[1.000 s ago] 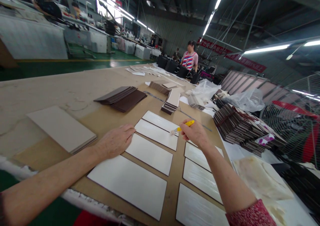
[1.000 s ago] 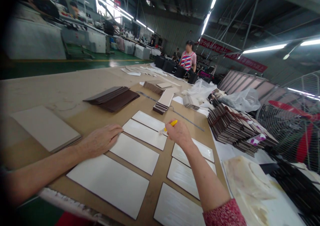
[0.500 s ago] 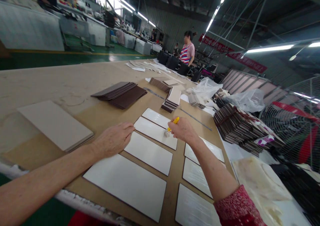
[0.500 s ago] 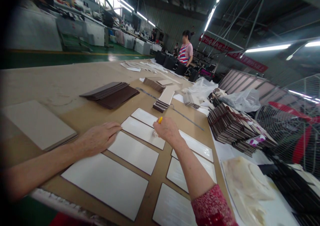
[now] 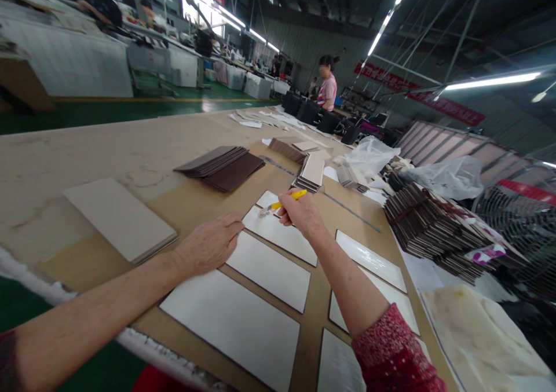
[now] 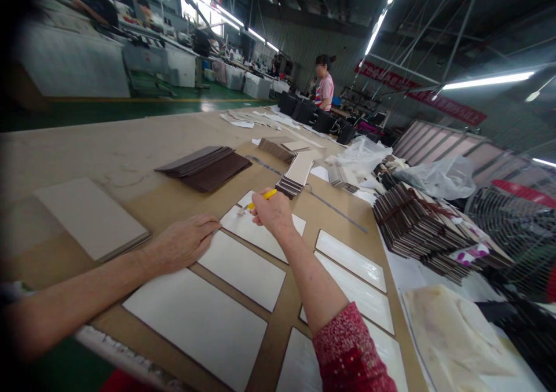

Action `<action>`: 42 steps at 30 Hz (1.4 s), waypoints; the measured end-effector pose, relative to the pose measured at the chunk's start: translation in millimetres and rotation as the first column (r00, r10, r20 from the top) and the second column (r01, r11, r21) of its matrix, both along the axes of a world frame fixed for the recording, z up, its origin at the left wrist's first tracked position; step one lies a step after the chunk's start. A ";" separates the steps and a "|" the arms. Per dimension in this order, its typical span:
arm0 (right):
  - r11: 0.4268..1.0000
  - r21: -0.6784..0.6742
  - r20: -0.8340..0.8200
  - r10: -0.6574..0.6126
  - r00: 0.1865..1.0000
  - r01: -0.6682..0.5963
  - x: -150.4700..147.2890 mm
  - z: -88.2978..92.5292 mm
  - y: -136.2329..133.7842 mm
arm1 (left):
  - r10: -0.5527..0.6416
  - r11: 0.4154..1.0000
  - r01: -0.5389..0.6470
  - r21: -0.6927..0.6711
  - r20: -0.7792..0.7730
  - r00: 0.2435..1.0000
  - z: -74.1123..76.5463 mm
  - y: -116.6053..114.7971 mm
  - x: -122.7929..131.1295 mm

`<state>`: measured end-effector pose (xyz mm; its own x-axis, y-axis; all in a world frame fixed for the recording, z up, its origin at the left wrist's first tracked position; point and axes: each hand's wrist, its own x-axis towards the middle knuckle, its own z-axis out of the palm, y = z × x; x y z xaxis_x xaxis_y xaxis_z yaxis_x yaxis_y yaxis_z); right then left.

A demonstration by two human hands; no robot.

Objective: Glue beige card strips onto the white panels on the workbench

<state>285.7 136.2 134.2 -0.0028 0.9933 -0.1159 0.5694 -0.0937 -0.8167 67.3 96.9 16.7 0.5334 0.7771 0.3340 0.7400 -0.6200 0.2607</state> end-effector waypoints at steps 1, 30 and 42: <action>1.000 -0.003 -0.018 -0.002 1.000 0.002 -2.2 -3.6 0.2 | 0.005 1.000 -0.005 -0.006 0.001 1.000 0.5 0.0 0.2; 0.978 -0.188 0.204 -0.048 0.978 0.087 60.8 -0.3 -35.9 | -0.005 1.000 0.005 0.000 0.002 1.000 1.9 -1.9 -0.7; 0.986 -0.057 0.266 -0.139 0.954 0.159 119.3 15.9 -66.8 | -0.008 1.000 0.008 0.029 -0.015 1.000 -4.0 1.4 -2.2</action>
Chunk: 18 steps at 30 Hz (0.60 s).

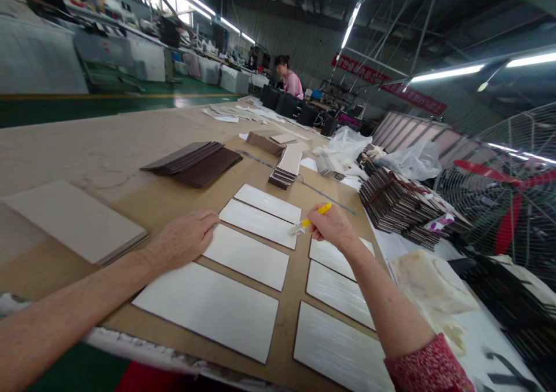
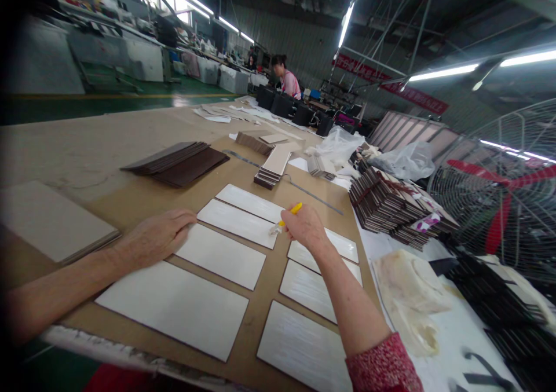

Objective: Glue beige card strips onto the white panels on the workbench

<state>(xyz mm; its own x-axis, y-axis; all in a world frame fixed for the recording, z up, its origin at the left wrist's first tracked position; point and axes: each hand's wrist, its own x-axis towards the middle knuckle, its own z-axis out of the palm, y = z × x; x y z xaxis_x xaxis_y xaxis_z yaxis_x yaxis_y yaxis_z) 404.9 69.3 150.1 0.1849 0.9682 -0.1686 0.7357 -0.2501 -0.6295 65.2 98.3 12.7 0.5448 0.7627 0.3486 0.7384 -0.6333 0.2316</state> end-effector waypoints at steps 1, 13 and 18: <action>1.000 0.014 0.017 0.005 1.000 -0.005 1.1 2.1 -0.9 | -0.004 1.000 0.004 0.001 0.001 1.000 0.4 -0.1 -0.1; 0.990 -0.008 0.064 0.138 0.988 -0.138 -49.1 -9.6 7.1 | -0.002 1.000 0.002 -0.009 0.009 1.000 4.2 -1.9 0.6; 0.980 -0.002 -0.044 0.200 0.979 -0.201 -85.8 -16.1 31.9 | -0.010 1.000 0.010 -0.027 0.007 1.000 4.3 -1.0 -0.8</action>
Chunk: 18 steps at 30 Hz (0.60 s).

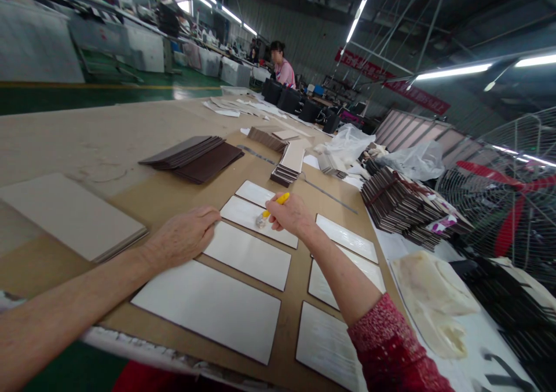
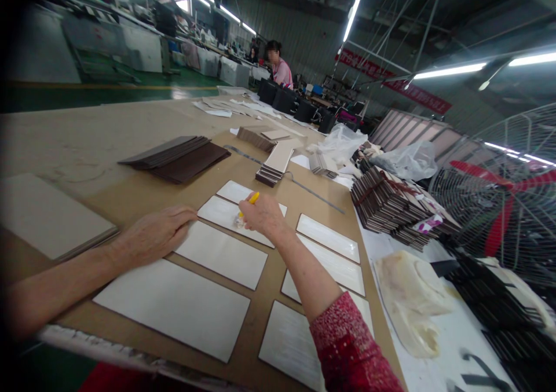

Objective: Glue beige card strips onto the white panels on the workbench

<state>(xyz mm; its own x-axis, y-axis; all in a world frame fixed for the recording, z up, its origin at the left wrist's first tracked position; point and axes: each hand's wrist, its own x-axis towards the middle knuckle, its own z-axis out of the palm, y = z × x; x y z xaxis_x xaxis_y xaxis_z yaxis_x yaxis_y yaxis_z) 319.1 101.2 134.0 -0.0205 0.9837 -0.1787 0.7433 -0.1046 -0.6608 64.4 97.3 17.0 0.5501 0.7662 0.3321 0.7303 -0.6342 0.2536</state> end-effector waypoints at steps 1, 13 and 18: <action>1.000 0.000 -0.022 0.011 1.000 -0.011 -4.0 1.6 3.4 | -0.003 1.000 0.003 -0.002 -0.001 1.000 -0.3 0.2 -0.3; 0.993 0.106 0.209 -0.077 0.975 0.056 70.6 26.6 -18.6 | -0.014 1.000 0.014 0.013 0.025 1.000 -1.1 0.6 0.4; 0.995 0.092 0.231 -0.048 0.972 0.027 62.0 12.9 -28.1 | -0.009 1.000 0.009 0.011 0.019 1.000 -1.5 0.5 1.0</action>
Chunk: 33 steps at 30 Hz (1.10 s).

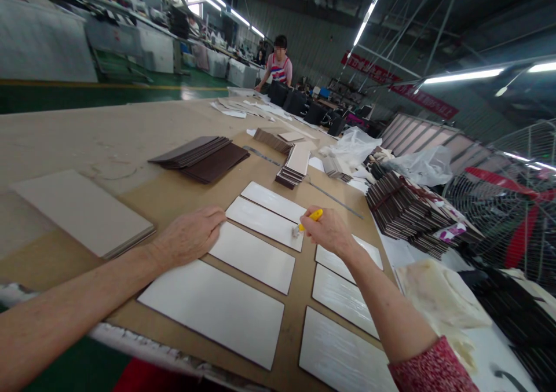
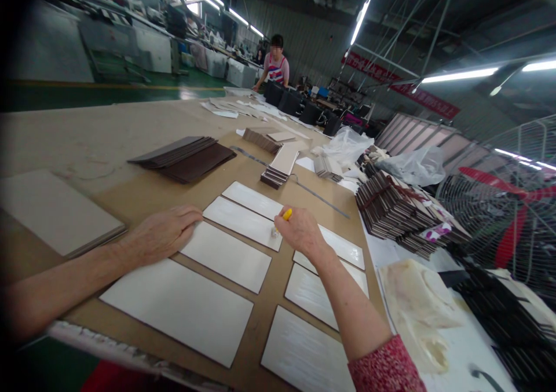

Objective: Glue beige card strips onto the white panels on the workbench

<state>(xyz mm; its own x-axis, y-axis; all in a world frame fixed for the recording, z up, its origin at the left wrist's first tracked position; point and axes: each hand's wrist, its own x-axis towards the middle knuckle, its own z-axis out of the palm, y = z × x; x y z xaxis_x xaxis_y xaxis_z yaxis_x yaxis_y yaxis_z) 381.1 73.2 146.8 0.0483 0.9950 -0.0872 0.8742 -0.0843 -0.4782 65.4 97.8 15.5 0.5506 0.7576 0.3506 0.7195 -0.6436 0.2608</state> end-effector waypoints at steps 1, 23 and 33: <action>1.000 0.000 -0.011 0.008 1.000 -0.008 -5.1 -2.3 1.2 | 0.003 1.000 -0.003 -0.001 -0.002 1.000 0.0 -0.1 0.1; 1.000 0.012 -0.494 -0.015 0.869 0.024 -107.1 -30.3 73.0 | 0.024 0.999 -0.023 -0.047 0.023 0.999 1.4 -1.6 1.5; 0.984 -0.148 -0.402 -0.149 0.903 0.097 -66.9 -33.8 65.3 | 0.007 1.000 -0.007 -0.022 0.008 1.000 0.0 -0.3 0.7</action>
